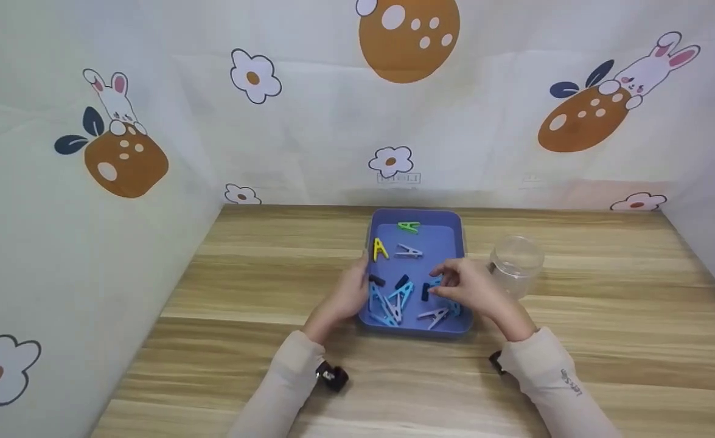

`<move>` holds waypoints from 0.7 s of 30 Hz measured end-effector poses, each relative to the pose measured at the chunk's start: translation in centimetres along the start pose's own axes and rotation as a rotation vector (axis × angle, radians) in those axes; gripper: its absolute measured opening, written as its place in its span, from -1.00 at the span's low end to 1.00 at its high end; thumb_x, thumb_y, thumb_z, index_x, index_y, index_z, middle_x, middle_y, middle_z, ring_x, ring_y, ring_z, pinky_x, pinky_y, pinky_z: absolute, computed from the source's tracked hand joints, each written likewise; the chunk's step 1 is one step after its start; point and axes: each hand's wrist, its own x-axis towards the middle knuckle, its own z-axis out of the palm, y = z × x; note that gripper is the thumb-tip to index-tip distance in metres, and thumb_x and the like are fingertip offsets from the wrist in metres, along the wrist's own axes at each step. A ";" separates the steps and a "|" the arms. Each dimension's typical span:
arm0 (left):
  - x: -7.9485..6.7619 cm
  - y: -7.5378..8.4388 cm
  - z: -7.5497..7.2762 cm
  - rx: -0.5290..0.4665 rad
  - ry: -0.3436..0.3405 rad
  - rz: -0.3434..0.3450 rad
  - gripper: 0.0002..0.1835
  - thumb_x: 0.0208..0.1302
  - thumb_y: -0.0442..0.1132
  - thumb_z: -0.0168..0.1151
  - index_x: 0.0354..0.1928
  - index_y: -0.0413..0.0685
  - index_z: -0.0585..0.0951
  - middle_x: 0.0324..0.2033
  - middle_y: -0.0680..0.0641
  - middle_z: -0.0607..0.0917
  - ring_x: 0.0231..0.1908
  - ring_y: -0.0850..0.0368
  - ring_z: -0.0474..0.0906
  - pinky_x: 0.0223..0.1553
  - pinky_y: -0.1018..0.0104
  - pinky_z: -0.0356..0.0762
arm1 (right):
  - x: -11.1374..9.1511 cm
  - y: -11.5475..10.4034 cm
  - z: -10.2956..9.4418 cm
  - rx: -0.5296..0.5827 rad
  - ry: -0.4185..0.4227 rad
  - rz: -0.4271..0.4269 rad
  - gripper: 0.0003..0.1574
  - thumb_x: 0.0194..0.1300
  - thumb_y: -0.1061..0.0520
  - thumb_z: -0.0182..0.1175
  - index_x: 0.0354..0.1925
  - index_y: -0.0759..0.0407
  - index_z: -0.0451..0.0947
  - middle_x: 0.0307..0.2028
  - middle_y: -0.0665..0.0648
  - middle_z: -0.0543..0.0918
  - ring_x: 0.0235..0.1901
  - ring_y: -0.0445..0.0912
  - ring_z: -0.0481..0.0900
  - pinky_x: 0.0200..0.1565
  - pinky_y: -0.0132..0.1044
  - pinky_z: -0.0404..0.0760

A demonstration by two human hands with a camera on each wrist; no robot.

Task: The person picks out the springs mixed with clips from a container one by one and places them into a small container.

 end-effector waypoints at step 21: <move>0.0 0.2 0.1 0.095 0.050 0.047 -0.45 0.54 -0.56 -0.16 0.52 -0.59 0.19 0.30 -0.58 0.50 0.36 -0.44 0.44 0.45 -0.24 0.39 | 0.8 0.6 1.5 -0.062 -0.024 0.005 -0.61 0.14 0.30 0.51 -0.08 0.49 0.71 -0.57 0.06 0.64 -0.61 -0.26 0.45 -0.56 -0.43 0.46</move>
